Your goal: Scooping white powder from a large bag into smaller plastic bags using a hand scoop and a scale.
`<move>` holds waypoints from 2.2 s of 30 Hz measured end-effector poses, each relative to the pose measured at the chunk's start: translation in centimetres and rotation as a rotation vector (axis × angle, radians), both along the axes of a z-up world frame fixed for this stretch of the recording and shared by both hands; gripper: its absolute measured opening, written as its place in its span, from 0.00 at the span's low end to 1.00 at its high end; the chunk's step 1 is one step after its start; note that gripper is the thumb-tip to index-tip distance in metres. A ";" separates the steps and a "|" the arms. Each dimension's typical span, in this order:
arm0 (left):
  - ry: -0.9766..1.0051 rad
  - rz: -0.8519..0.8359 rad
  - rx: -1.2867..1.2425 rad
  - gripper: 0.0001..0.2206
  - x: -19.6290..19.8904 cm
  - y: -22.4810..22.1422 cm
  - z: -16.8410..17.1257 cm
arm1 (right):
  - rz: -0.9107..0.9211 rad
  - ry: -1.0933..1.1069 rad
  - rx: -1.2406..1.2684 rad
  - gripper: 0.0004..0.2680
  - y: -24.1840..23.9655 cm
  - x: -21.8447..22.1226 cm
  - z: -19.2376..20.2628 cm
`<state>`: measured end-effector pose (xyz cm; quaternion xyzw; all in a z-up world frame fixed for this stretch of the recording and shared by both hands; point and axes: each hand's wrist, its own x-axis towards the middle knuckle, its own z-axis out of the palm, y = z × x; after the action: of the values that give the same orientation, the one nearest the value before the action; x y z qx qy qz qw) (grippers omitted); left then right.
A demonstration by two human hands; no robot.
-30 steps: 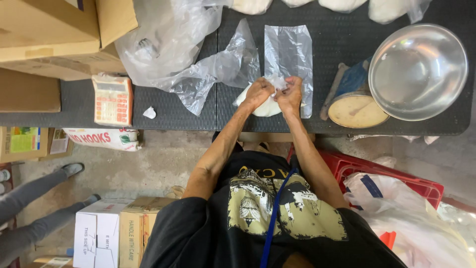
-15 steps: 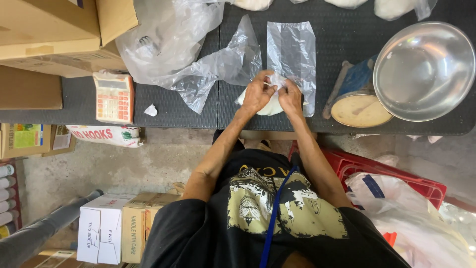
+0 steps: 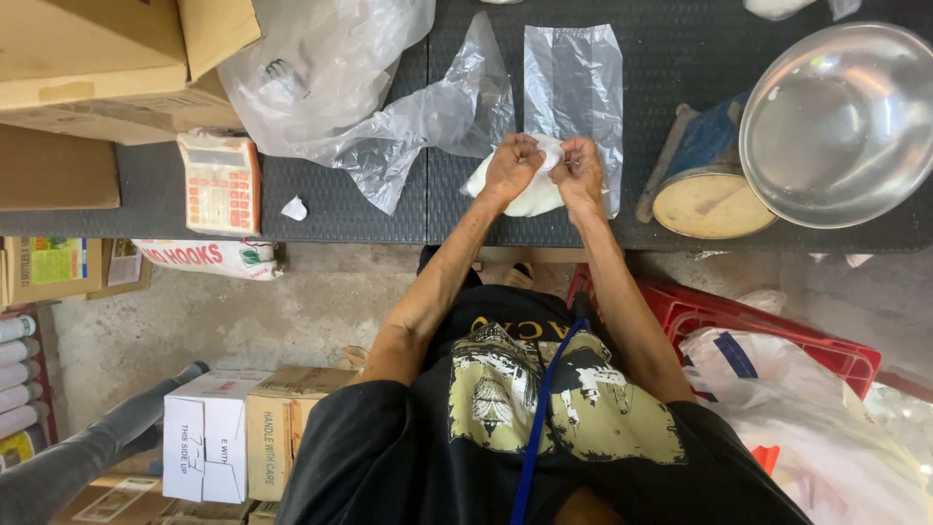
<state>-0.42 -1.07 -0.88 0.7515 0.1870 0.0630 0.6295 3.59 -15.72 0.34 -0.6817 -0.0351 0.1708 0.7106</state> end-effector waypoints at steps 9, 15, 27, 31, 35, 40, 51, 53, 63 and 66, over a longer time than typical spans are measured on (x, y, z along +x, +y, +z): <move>0.407 -0.067 -0.136 0.13 0.2 1.6 4.3 | 0.173 -0.582 -0.532 0.26 1.4 -4.1 11.6; 0.258 -0.206 0.359 0.11 1.1 3.2 1.0 | 0.248 -0.716 -0.746 0.23 2.4 -2.7 8.9; 0.046 -0.314 -0.049 0.18 5.3 5.4 -4.6 | 0.108 -0.631 -0.564 0.06 -2.1 -6.4 8.0; 0.001 -0.505 0.160 0.14 4.7 2.5 -0.8 | 0.092 -0.211 -0.585 0.06 -5.7 -8.4 8.8; -0.172 -0.531 0.766 0.30 3.5 0.5 6.5 | -0.038 -0.223 -0.505 0.06 -7.7 -9.7 9.3; -0.045 -0.521 0.881 0.09 3.8 1.3 -4.1 | -0.142 -0.110 -0.365 0.06 -9.0 -9.6 8.0; -0.243 0.303 -0.337 0.04 0.5 11.7 0.9 | -0.496 0.003 -0.102 0.02 -7.7 -3.1 5.0; -0.256 0.211 -0.088 0.07 0.1 10.2 4.5 | -0.521 -0.012 -0.020 0.02 -7.6 -2.0 3.6; -0.154 -0.456 0.951 0.28 5.3 5.5 1.1 | -0.619 -0.065 -0.003 0.04 -5.8 -0.1 1.7; -0.009 -0.554 0.870 0.25 5.8 6.6 2.8 | -0.624 -0.056 -0.076 0.04 -6.3 0.4 0.3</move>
<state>5.39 5.50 1.95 0.9649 -0.0653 -0.0309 0.2523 3.97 -22.03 0.64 -0.6901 0.1630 -0.0732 0.7014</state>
